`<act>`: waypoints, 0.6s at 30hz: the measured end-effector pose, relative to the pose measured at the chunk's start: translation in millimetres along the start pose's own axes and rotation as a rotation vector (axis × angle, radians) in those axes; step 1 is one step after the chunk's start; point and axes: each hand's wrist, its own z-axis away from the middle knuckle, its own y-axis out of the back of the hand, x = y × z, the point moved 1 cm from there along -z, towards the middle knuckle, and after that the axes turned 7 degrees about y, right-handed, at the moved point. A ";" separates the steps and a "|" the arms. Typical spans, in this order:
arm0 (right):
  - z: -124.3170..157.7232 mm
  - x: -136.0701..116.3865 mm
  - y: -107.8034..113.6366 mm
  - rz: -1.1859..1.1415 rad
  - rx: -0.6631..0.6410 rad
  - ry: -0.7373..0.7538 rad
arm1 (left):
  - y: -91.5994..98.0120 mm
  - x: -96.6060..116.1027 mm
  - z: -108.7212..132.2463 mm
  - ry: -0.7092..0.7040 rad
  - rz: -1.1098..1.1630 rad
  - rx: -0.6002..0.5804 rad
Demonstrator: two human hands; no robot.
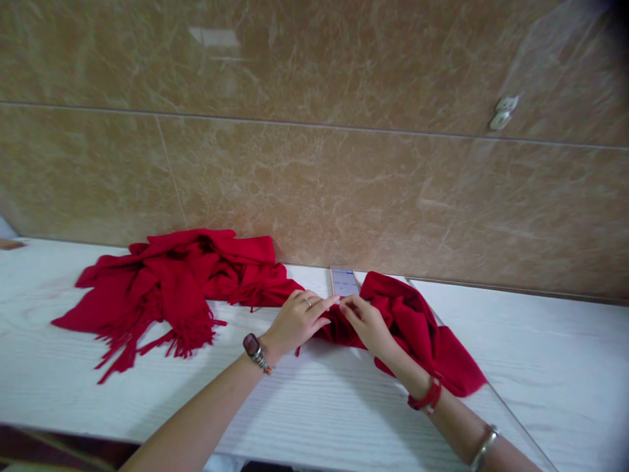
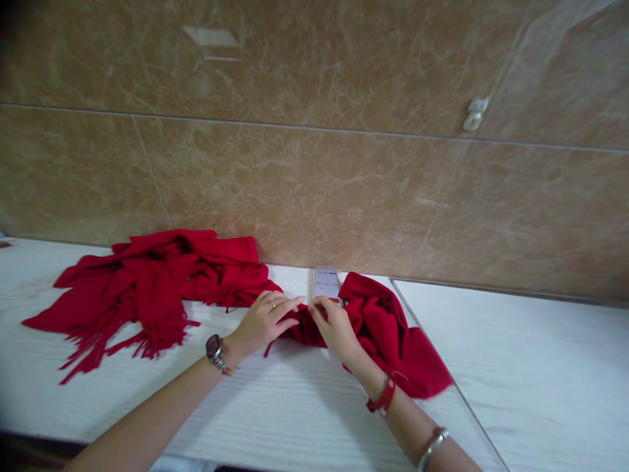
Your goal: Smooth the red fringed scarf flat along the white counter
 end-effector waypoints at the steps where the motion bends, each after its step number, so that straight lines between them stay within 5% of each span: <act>1: 0.3 1.6 -0.4 -0.032 0.004 -0.015 | -0.1 -0.5 -0.1 -0.012 -0.034 -0.016; 10: -2.0 0.2 5.6 -0.072 0.113 -0.026 | 1.7 -1.9 -0.5 -0.006 -0.020 0.052; 14: -10.6 6.4 47.4 -0.129 0.426 -0.049 | 24.9 -23.2 -4.5 0.181 0.058 0.295; 18: -14.3 25.9 103.7 -0.478 0.801 -0.101 | 51.4 -52.5 -4.0 0.380 0.055 0.480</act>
